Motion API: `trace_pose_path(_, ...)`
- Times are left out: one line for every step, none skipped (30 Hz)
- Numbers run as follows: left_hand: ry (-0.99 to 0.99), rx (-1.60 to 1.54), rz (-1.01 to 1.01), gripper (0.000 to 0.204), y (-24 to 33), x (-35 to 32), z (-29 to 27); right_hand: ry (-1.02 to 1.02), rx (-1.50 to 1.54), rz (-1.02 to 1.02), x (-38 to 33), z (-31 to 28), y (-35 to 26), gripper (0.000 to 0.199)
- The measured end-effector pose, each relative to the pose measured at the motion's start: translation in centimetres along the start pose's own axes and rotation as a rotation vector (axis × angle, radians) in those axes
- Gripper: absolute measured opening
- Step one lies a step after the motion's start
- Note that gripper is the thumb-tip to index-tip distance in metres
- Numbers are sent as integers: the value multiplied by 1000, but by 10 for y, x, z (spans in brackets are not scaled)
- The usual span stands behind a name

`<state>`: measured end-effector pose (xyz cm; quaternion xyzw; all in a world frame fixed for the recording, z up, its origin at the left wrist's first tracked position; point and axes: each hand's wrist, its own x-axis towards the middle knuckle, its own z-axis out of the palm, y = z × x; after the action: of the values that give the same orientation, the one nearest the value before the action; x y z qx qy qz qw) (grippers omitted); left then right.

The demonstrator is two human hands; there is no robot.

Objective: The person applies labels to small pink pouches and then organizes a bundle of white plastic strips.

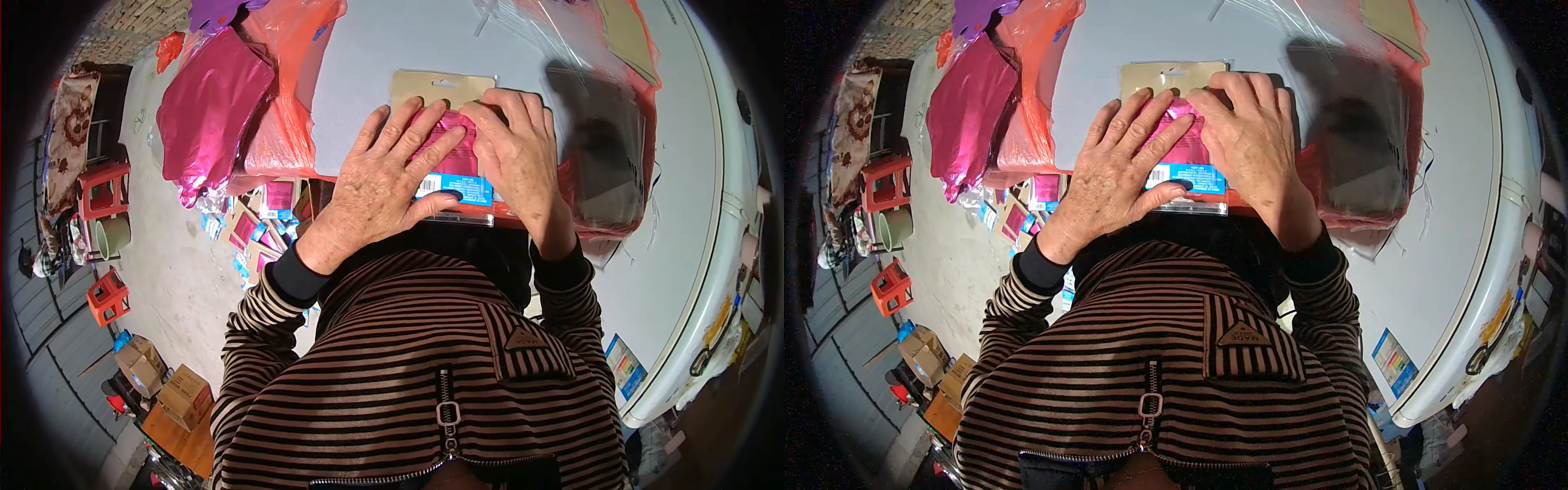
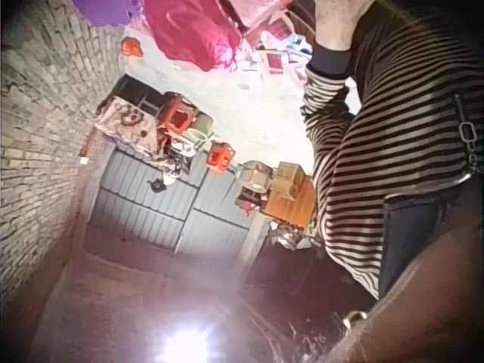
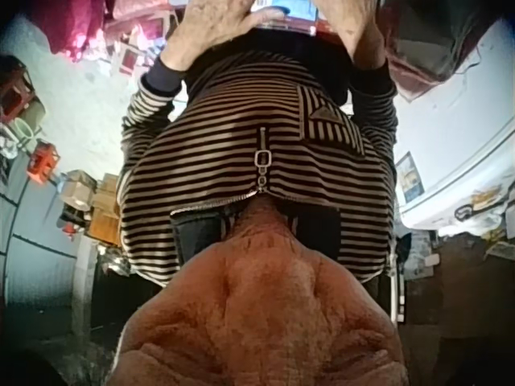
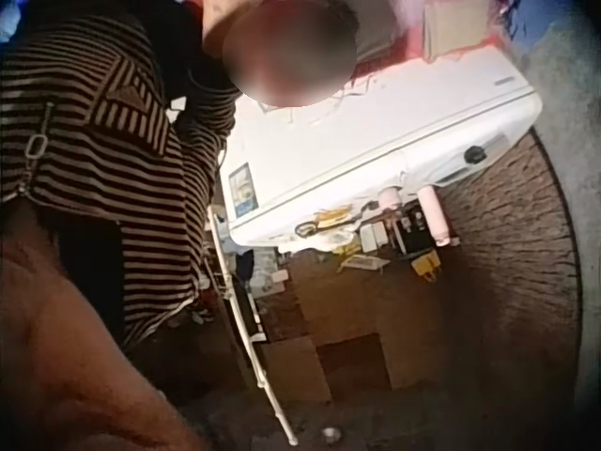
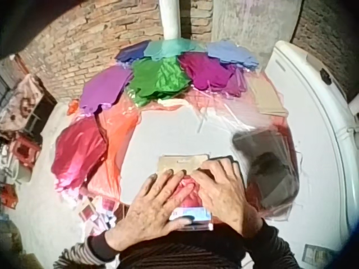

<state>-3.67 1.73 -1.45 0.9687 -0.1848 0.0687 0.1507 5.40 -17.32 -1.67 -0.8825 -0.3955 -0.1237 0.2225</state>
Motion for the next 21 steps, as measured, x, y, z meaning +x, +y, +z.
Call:
trace_pose_path(7, 13, 1, 71, 0, 0, 0, 3, -9, -11, -2, -1, 0, 39)
trace_pose_path(9, 13, 8, 71, 1, 0, 0, 7, -13, -7, -5, -3, -1, 39)
trace_pose_path(13, 17, 12, 70, 1, -1, -1, 50, -30, -30, -10, -5, -4, 40)
trace_pose_path(18, 21, 13, 69, 1, -1, 0, 92, -45, -56, -15, -6, -7, 40)
trace_pose_path(23, 24, 13, 68, 0, -1, 1, 133, -60, -83, -21, -8, -10, 41)
trace_pose_path(24, 26, 15, 68, 0, -1, 1, 135, -62, -83, -30, -10, -16, 41)
trace_pose_path(29, 34, 17, 68, 0, -2, 2, 91, -46, -106, -41, -12, -22, 44)
trace_pose_path(33, 43, 19, 68, -1, -3, 3, 46, -30, -129, -51, -13, -29, 47)
trace_pose_path(37, 49, 24, 67, -1, -3, 4, 1, -17, -149, -58, -15, -33, 50)
trace_pose_path(36, 48, 26, 67, -1, -2, 3, 2, -17, -147, -62, -15, -36, 50)
trace_pose_path(36, 61, 27, 68, 0, -2, 3, -22, -3, -123, -65, -15, -39, 52)
trace_pose_path(36, 73, 26, 68, 0, -2, 3, -47, 13, -99, -67, -14, -41, 55)
trace_pose_path(36, 86, 26, 69, 0, -2, 3, -71, 29, -76, -69, -13, -42, 58)
trace_pose_path(35, 88, 26, 69, 0, -2, 3, -70, 30, -76, -70, -10, -42, 58)
trace_pose_path(33, 95, 29, 70, 0, -1, 3, -52, 18, -83, -71, -6, -41, 60)
trace_pose_path(31, 103, 32, 70, 0, -1, 3, -34, 5, -89, -72, -3, -41, 62)
trace_pose_path(29, 110, 36, 71, 0, 0, 3, -17, -8, -96, -73, -2, -39, 65)
trace_pose_path(28, 111, 37, 71, -1, 1, 2, -16, -7, -95, -73, -2, -38, 65)
trace_pose_path(30, 113, 35, 71, -1, 1, 2, -41, 13, -90, -71, -5, -38, 65)
trace_pose_path(32, 116, 33, 72, -2, 1, 2, -67, 32, -85, -69, -9, -38, 65)
trace_pose_path(34, 119, 31, 73, -2, 1, 2, -92, 51, -81, -68, -12, -38, 65)
